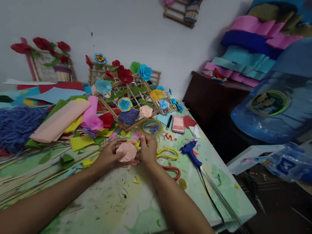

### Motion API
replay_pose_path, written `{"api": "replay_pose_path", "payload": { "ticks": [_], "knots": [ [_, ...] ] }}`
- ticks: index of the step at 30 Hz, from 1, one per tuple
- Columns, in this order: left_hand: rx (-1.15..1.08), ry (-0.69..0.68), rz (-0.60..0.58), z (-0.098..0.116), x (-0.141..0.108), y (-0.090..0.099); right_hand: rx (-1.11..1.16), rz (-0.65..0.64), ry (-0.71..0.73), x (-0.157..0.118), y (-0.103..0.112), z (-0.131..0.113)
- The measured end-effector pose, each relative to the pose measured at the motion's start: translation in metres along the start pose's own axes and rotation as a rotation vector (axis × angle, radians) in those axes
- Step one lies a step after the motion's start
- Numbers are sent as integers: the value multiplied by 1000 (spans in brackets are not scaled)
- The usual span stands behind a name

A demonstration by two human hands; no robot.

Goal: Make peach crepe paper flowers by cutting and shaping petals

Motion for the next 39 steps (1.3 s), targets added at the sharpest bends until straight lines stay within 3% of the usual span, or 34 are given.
{"api": "replay_pose_path", "payload": {
  "ticks": [5, 12, 18, 23, 30, 36, 39],
  "knots": [
    [107, 14, -106, -2, -2, -6, 33, 13, -13, 2, 0, 4],
    [50, 47, 13, -4, 3, 3, 23, -45, 21, -3, -4, 0],
    [-31, 55, 90, -10, 7, 15, -52, -176, 64, -16, -11, -15],
    [-108, 75, 65, -14, 7, 16, -156, -230, -1, -25, -21, -18],
    [-274, 146, 102, -13, 5, 14, -135, -285, -96, -24, -29, -3],
    [-319, 175, 146, -11, 6, 12, -120, -266, -93, -24, -25, -4],
    [-281, 180, 120, -14, 6, 13, -141, -115, 86, -25, -11, -21]
  ]
}}
Point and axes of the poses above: each hand's wrist, its own x-axis towards the middle knuckle, its own y-axis out of the back of the hand, z = x × y, the point moved 6 cm from there along x, towards the middle knuckle, and after that the axes turned 10 degrees about -y, right-handed, at the moved point
